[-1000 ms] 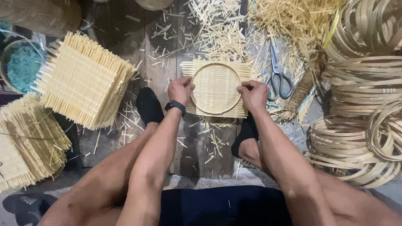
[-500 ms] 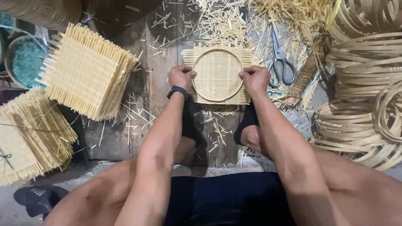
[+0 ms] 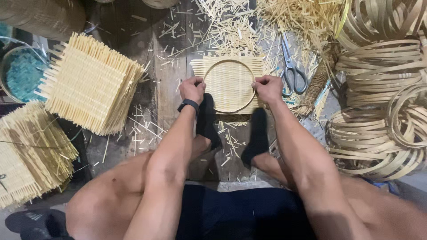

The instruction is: The person sits on the floor and repeatedly places a circular bamboo frame over a square woven bamboo mat. Using shears, the person trims the excess mat material around the frame's edge, then removes the frame and stacks the finished circular mat. The process is repeated with new mats from a nearby stack.

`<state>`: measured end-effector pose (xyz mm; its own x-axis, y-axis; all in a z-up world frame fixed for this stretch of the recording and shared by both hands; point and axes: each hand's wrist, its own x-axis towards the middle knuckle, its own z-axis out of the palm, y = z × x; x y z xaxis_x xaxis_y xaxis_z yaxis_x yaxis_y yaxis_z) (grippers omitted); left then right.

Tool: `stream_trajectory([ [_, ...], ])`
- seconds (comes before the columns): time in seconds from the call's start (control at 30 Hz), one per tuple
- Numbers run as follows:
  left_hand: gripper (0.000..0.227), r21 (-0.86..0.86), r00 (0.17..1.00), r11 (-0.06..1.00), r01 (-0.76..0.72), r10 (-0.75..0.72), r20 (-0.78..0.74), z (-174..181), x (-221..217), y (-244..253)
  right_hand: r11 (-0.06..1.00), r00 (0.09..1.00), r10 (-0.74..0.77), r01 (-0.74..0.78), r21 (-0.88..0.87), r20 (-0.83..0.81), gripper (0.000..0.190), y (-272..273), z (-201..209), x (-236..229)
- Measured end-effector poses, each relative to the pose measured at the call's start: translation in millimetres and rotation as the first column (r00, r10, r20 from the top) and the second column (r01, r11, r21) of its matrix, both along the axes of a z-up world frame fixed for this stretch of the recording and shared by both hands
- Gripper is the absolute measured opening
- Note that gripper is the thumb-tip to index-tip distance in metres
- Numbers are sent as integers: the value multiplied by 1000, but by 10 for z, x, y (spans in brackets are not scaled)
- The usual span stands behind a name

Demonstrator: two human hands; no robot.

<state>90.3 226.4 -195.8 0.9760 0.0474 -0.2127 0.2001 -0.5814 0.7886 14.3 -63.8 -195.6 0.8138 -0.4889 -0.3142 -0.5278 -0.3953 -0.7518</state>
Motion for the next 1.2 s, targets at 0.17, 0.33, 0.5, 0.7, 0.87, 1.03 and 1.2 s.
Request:
stream_trajectory([
  [0.17, 22, -87, 987, 995, -48, 34, -157, -109, 77, 46, 997, 997, 70, -69, 35, -25, 19, -170, 63, 127],
  [0.33, 26, 58, 959, 991, 117, -98, -267, 173, 332, 53, 876, 879, 342, -427, -226, -333, 41, 70, 716, 326],
  [0.5, 24, 326, 756, 860, 391, -503, 419, 290, 554, -304, 387, 490, 869, -758, -525, -66, 138, 851, 792, 148],
  [0.7, 19, -81, 888, 904, 419, -390, 243, 46, 615, -637, 103, 511, 781, -672, -733, -360, 58, 1195, 372, -35],
  [0.87, 17, -76, 900, 915, 395, -370, 229, 80, 603, -641, 329, 518, 815, -781, -530, -258, 79, 1039, 747, 104],
  [1.03, 14, 45, 835, 906, 421, -407, 371, 80, 650, -637, 596, 617, 786, -736, -323, 44, 53, 684, 1024, 605],
  [1.2, 21, -182, 926, 908, 378, -373, 60, -113, 719, -643, 937, 896, 339, -347, -23, 285, 18, 373, 528, 894],
])
